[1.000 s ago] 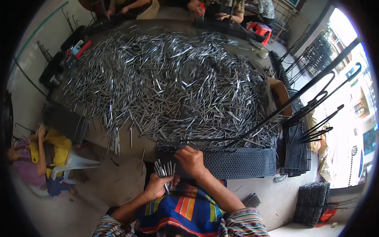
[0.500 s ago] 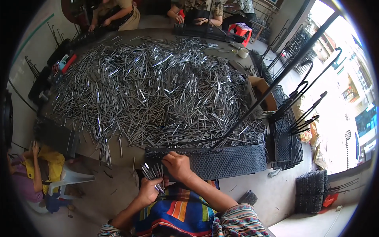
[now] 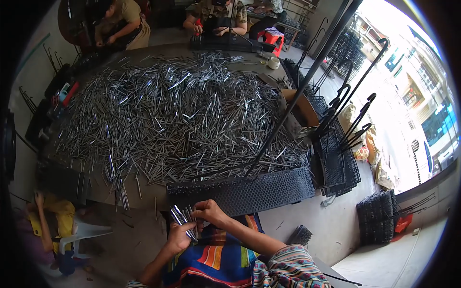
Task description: Sort and align small metal hooks or parts from a large pile on a workbench.
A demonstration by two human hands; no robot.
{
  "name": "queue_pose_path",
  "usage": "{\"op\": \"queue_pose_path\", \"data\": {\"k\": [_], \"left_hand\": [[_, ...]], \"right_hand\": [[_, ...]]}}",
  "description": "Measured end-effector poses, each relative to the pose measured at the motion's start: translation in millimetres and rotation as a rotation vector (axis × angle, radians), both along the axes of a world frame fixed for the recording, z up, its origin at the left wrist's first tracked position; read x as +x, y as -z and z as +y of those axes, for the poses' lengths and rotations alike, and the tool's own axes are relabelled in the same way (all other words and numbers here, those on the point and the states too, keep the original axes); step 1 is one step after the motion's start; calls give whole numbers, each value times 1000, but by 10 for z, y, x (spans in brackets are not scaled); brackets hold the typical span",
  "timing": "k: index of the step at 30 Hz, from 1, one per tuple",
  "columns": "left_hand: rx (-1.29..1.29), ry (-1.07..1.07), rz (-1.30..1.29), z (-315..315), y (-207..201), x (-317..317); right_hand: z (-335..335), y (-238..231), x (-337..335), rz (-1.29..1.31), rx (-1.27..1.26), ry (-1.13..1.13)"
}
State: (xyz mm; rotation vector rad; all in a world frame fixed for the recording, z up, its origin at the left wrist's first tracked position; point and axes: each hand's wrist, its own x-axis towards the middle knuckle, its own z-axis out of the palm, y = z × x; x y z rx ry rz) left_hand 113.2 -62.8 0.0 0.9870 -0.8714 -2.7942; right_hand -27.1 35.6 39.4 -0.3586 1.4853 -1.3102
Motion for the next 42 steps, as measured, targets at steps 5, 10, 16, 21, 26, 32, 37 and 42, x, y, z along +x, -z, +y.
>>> {"op": "queue_pose_path", "data": {"k": [5, 10, 16, 21, 26, 32, 37, 42], "left_hand": [[-22, 46, 10, -17, 11, 36], [18, 9, 0, 19, 7, 166], [71, 91, -127, 115, 215, 396], [-231, 332, -116, 229, 128, 429], [-211, 243, -127, 121, -15, 253], [-104, 76, -63, -16, -240, 27], [-139, 4, -110, 95, -117, 79], [-52, 2, -121, 131, -88, 56]], "right_hand": [[-35, -57, -15, -67, 22, -16], [-11, 85, 44, -24, -50, -32], [263, 222, 61, 343, -52, -42], [234, -157, -66, 346, -39, 397], [244, -39, -340, 428, -132, 546], [64, 70, -378, 697, -252, 528], [69, 226, -275, 762, -307, 501], [27, 320, -272, 790, -335, 507]]}}
